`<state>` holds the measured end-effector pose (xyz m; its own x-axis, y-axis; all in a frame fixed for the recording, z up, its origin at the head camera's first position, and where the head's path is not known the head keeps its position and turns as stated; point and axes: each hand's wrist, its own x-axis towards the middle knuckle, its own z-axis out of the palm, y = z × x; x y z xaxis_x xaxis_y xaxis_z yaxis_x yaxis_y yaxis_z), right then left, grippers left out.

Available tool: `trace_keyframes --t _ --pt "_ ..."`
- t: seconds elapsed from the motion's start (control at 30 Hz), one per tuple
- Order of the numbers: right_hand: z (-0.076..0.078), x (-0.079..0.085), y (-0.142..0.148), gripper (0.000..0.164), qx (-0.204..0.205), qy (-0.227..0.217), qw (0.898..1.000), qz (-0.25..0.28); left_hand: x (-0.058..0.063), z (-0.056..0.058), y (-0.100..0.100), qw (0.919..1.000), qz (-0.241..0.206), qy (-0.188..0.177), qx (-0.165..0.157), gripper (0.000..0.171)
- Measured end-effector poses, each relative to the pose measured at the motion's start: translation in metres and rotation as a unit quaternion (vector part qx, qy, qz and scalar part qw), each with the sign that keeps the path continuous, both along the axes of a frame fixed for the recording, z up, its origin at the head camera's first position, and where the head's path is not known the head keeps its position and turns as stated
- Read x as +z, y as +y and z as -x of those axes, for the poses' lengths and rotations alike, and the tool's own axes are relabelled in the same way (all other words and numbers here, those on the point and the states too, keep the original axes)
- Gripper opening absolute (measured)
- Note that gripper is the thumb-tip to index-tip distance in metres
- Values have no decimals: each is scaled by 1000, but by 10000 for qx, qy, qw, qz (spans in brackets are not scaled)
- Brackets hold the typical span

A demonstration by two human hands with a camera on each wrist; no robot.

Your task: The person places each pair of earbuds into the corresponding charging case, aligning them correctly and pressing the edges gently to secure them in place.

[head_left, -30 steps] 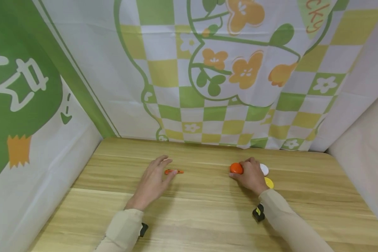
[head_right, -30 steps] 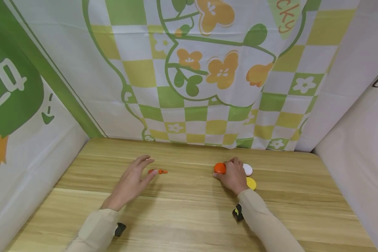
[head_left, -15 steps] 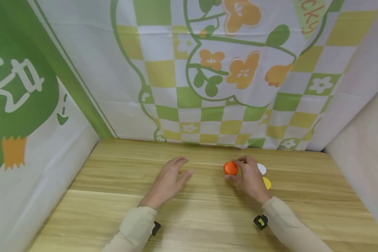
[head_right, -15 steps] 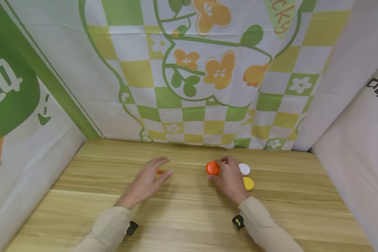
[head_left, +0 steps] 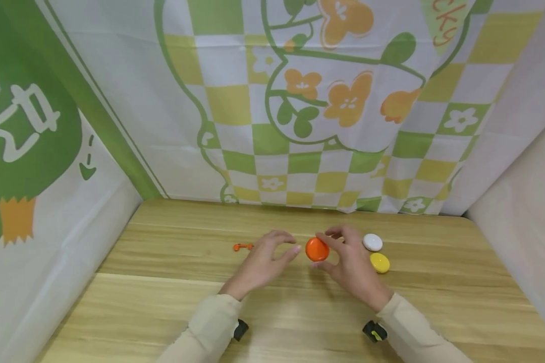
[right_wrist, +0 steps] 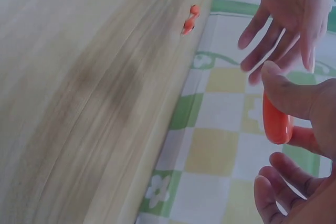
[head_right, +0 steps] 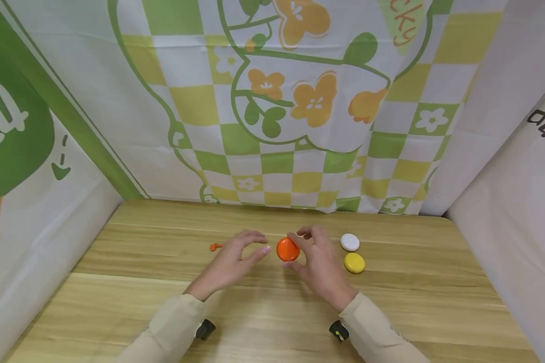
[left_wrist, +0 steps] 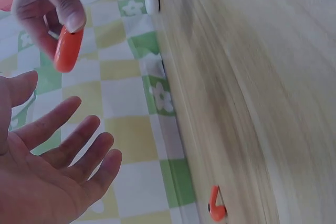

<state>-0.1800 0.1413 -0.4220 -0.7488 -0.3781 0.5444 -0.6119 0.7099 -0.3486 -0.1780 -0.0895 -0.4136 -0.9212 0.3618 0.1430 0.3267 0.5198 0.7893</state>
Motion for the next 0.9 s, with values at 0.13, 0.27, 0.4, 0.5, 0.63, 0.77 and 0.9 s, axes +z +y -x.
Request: trace_keyframes --t 0.13,0.27,0.4,0.5,0.63,0.77,0.9 --pt "-3 2 -3 65 229 179 9996 7 1 -1 5 9999 -12 -105 -83 43" --pt "-6 2 -4 64 412 202 9989 -21 0 -1 9 9997 -64 -174 -152 39" --pt "-8 1 -5 63 523 82 9986 -45 -2 -2 11 9996 -62 -206 -175 33" --pt "-9 1 -5 65 530 21 9986 -65 -4 -3 11 9996 -96 -212 -148 33" --pt "-9 1 -3 70 519 -94 9986 33 -4 -4 11 9994 -291 -127 -116 35" --pt "-9 3 -1 72 487 -380 9976 301 -3 -5 10 9984 -569 -12 -13 36" --pt "-7 7 1 61 474 -781 9936 669 -2 -6 10 9963 -850 44 132 35"
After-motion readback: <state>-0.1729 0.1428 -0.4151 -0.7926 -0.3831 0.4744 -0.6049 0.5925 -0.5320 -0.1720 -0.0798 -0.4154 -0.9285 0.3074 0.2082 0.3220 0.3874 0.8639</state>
